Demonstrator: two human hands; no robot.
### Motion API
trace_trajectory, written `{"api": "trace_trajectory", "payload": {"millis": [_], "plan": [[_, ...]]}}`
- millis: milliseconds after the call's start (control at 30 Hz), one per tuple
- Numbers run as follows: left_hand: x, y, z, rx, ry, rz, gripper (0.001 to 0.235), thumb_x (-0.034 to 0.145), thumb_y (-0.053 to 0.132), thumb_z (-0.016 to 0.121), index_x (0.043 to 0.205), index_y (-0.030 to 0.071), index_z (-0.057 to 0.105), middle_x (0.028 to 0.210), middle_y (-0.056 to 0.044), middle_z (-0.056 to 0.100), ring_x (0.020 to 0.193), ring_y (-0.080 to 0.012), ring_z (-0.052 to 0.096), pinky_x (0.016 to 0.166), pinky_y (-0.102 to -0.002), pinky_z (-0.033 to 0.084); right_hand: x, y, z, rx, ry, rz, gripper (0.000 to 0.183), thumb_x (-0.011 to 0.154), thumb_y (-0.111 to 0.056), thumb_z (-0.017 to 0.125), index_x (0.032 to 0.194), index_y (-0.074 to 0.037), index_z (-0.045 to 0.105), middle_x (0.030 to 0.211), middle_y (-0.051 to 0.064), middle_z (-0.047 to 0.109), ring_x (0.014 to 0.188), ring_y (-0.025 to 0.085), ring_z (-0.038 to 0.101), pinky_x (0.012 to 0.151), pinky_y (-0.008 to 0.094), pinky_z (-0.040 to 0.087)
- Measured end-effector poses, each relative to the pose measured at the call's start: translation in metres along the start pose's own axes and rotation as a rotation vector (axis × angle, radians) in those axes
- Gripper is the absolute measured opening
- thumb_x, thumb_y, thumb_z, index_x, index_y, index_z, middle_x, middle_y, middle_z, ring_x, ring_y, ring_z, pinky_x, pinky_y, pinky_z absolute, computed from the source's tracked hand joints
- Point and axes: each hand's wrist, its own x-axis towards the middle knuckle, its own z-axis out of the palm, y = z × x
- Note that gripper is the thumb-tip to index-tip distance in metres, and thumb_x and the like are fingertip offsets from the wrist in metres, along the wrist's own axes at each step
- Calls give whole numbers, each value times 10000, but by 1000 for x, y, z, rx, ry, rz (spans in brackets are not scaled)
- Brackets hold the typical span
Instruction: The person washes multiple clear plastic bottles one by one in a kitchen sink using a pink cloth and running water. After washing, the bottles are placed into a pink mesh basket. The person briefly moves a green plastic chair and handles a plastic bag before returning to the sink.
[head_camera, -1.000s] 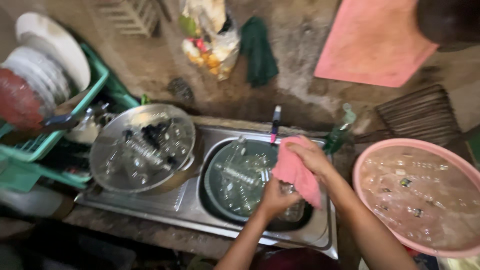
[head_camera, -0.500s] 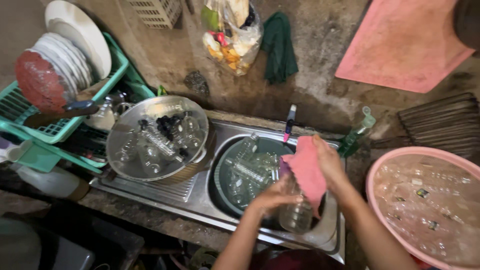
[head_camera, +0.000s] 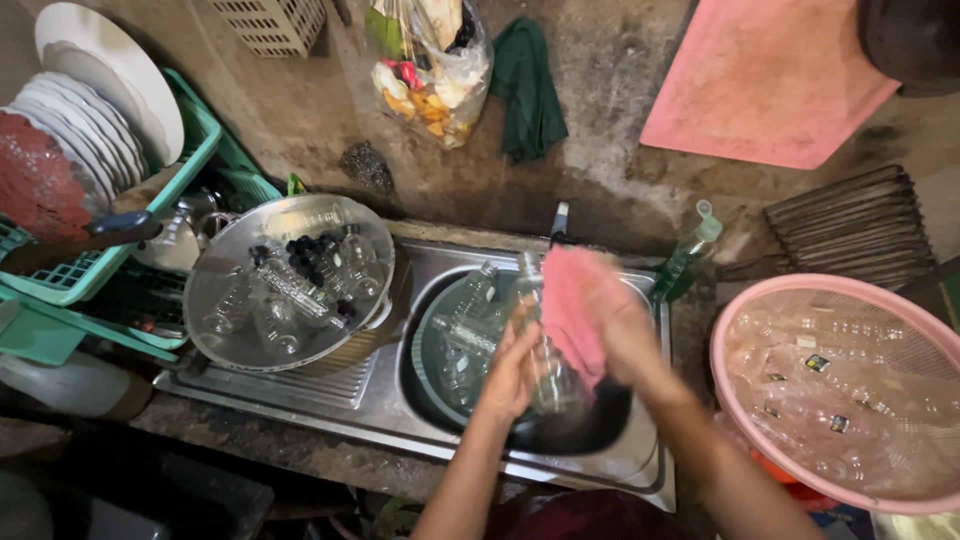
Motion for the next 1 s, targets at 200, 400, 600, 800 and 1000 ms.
{"api": "trace_trajectory", "payload": {"millis": [200, 400, 600, 800, 1000], "plan": [[20, 3, -7, -324, 101, -211, 643, 891, 618, 590, 1223, 67, 585, 1120, -156, 672, 993, -292, 697, 853, -426, 609, -83, 15, 43, -1074, -247, -767, 501, 865, -201, 721, 1347, -93, 636, 1496, 194, 520, 1402, 461, 427, 1179, 521, 310], [33, -35, -47, -362, 66, -371, 593, 886, 642, 671, 1203, 142, 648, 1123, -84, 709, 1043, -264, 681, 910, -419, 573, -68, 35, 35, -1033, -132, -853, 287, 901, -152, 715, 1185, -118, 714, 1358, 133, 633, 1343, 306, 567, 1146, 506, 436], [33, -92, -68, -256, 344, -334, 728, 879, 725, 642, 1302, 131, 641, 1182, -87, 677, 1043, -266, 647, 898, -414, 524, -68, 46, 25, -633, 151, -317, 267, 1017, -129, 565, 1243, -50, 685, 1277, 167, 703, 1241, 301, 650, 1079, 437, 501], [43, -82, -108, -426, 522, -463, 893, 761, 828, 580, 1308, 124, 617, 1208, -152, 672, 1061, -359, 634, 859, -525, 489, -98, 54, 33, -1045, -167, -741, 256, 941, -77, 612, 1174, -50, 714, 1298, 234, 673, 1309, 460, 550, 1093, 483, 435], [39, -45, -154, -408, 535, -303, 782, 786, 650, 704, 1340, 107, 609, 1228, -178, 676, 1112, -404, 653, 908, -560, 572, -90, 91, 10, -642, -34, -207, 183, 877, -2, 682, 1014, -96, 761, 1115, 77, 774, 965, 236, 751, 799, 317, 624]]}}
